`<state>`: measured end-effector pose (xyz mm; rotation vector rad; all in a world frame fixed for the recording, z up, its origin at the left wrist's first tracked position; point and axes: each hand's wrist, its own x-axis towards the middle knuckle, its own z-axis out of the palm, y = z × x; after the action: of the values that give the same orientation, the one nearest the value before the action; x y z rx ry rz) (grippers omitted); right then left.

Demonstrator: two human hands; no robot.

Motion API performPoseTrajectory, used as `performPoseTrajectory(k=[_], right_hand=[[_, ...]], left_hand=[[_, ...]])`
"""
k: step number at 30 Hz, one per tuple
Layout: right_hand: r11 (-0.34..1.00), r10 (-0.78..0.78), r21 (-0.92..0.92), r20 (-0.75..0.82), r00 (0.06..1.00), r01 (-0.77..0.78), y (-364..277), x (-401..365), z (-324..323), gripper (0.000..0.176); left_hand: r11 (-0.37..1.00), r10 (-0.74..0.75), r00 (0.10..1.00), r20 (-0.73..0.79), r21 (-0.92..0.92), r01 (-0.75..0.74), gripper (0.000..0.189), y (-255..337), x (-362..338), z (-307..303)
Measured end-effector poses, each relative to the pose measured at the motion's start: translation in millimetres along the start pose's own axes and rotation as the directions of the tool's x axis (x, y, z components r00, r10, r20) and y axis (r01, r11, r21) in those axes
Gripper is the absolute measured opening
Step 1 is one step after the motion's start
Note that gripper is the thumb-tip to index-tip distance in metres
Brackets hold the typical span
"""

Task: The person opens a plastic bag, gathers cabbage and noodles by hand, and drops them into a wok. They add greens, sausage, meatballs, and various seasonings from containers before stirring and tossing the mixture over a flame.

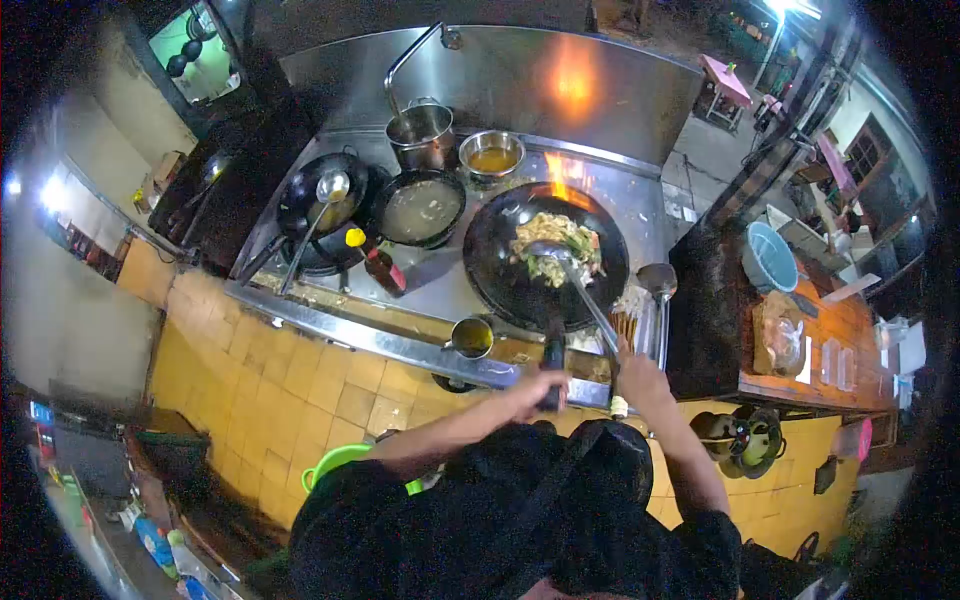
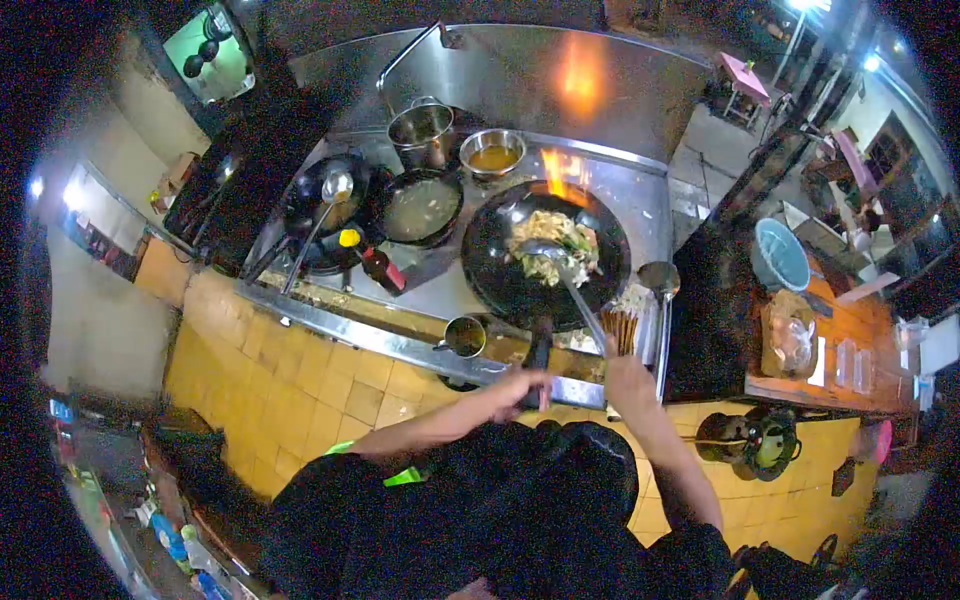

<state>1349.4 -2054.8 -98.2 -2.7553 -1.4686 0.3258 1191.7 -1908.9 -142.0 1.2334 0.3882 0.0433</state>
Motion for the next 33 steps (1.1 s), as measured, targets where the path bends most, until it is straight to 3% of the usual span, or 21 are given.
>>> performPoseTrajectory(k=[1,2,5,7,8,9,10,11,12,13,15,17,18,21,23,24,28,29,31,32,33], right_hand=[[1.0,-0.021,-0.005,-0.033,0.999,0.021,3,0,7,0.05],[0.993,0.082,0.07,0.119,0.989,-0.091,-6,1,-11,0.051],[0.997,0.034,0.059,0.233,0.972,-0.049,-14,-8,-47,0.051],[1.0,0.009,0.026,0.113,0.994,-0.012,1,-6,-14,0.052],[1.0,0.027,-0.005,0.076,0.997,-0.027,1,-5,-1,0.046],[0.998,0.046,-0.04,0.012,0.999,-0.045,3,3,1,0.042],[0.998,0.048,-0.046,-0.008,0.999,-0.049,6,9,-8,0.042],[0.995,0.096,-0.032,0.014,0.995,-0.095,8,3,-19,0.042],[0.991,0.136,-0.019,0.037,0.99,-0.136,10,-2,-30,0.043],[0.992,0.125,-0.027,0.026,0.992,-0.124,14,-6,-43,0.043],[0.98,0.068,0.194,-0.103,0.992,-0.048,23,-26,-57,0.048],[0.975,0.086,0.214,-0.1,0.991,-0.063,24,-17,-43,0.054],[0.964,0.128,0.248,-0.126,0.984,-0.093,16,-6,-35,0.054],[0.935,0.24,0.296,-0.118,0.963,-0.197,9,43,29,0.052],[0.999,-0.018,-0.033,-0.308,0.951,0.008,24,80,88,0.05],[0.997,0.071,-0.016,-0.042,0.997,-0.072,10,79,65,0.047],[0.965,0.165,0.189,0.1,0.981,-0.182,9,73,9,0.047],[0.967,0.161,0.182,0.1,0.982,-0.177,21,77,43,0.047],[0.998,0.018,0.07,-0.28,0.96,0.001,50,88,135,0.043],[0.934,-0.347,-0.334,-0.766,0.541,0.126,21,83,99,0.035],[0.932,-0.354,-0.338,-0.763,0.541,0.133,6,81,73,0.035]], left_hand=[[0.814,-0.491,0.871,0.015,-0.349,0.465,0.011,15,-10,15],[0.813,-0.496,0.868,0.019,-0.341,0.472,0.011,13,-3,9],[0.794,-0.397,0.91,0.119,-0.453,0.406,0.014,27,23,-28],[0.804,-0.462,0.887,-0.013,-0.428,0.413,0.018,-4,59,-66],[0.998,0.047,0.999,-0.024,-0.029,-0.047,0.018,-21,45,-59],[0.764,0.523,0.833,0.18,0.335,-0.552,0.019,-34,35,-51],[0.991,0.132,0.978,0.161,-0.039,-0.127,0.019,-63,34,-48],[0.912,-0.371,0.926,0.077,-0.16,0.378,0.019,-14,6,-23],[0.806,-0.468,0.875,0.125,-0.347,0.48,0.021,-12,-11,-12],[0.802,-0.404,0.912,0.072,-0.451,0.391,0.016,-7,-19,-6],[0.872,-0.435,0.9,-0.033,-0.264,0.412,0.014,-8,-3,-24],[0.981,-0.181,0.968,-0.177,-0.104,0.164,0.023,-60,38,-51],[0.995,-0.098,0.992,-0.082,-0.034,0.095,0.021,-51,43,-61],[0.943,-0.154,0.967,-0.203,-0.322,0.082,0.012,-75,83,-68],[0.944,-0.138,0.97,-0.2,-0.323,0.068,0.012,-80,88,-69],[0.943,-0.13,0.969,-0.209,-0.328,0.056,0.012,-87,91,-68],[0.933,-0.239,0.945,-0.225,-0.322,0.159,0.02,-91,93,-71],[0.932,-0.236,0.945,-0.227,-0.328,0.153,0.02,-81,89,-67],[0.978,-0.198,0.918,-0.343,-0.131,0.162,0.023,-63,80,-63],[0.978,-0.196,0.917,-0.347,-0.139,0.156,0.023,-61,79,-63],[0.983,-0.176,0.919,-0.352,-0.111,0.146,0.025,-60,78,-64]])
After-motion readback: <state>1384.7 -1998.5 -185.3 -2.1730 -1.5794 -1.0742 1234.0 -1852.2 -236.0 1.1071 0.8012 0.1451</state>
